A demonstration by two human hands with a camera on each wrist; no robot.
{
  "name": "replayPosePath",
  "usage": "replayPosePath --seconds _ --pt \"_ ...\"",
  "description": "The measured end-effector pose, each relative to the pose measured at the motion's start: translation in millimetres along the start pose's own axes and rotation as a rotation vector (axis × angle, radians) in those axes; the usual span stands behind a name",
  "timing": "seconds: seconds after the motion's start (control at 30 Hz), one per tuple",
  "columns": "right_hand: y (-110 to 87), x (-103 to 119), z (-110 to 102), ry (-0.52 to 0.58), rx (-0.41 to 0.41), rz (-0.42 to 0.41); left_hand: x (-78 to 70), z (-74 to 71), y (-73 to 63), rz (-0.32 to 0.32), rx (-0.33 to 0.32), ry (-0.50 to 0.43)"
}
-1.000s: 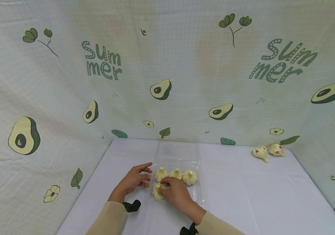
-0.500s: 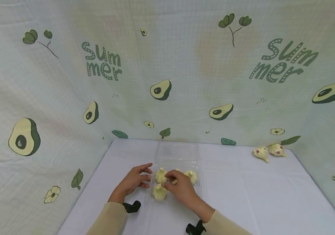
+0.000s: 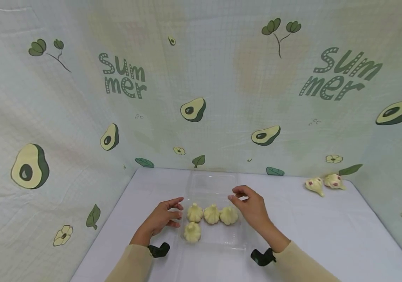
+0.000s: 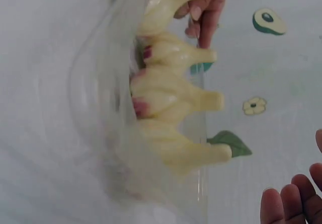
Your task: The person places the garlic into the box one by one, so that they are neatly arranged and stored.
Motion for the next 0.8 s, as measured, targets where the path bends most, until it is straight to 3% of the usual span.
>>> replayPosePath --seconds 0.2,0.5,0.8 --pt "3.2 -30.2 -34.4 -0.051 -0.035 0.101 -0.5 0.4 -0.8 -0.006 -0.015 0.004" --pt "3.9 -67.6 -79.6 -0.041 -0.091 0.212 0.2 -0.1 -1.6 -0.009 -0.028 0.002" --pt "5.8 -99.2 -132.5 -0.085 -0.199 0.27 1.8 -0.1 -1.5 -0.012 -0.021 0.0"
Point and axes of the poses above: each hand's wrist, its own y-axis towards the middle knuckle, its own z-axis out of the palm, x = y × z, the point moved 8 cm from there along y, towards the middle knuckle, and after that the axes turned 11 degrees about x, right-handed, at the moved point
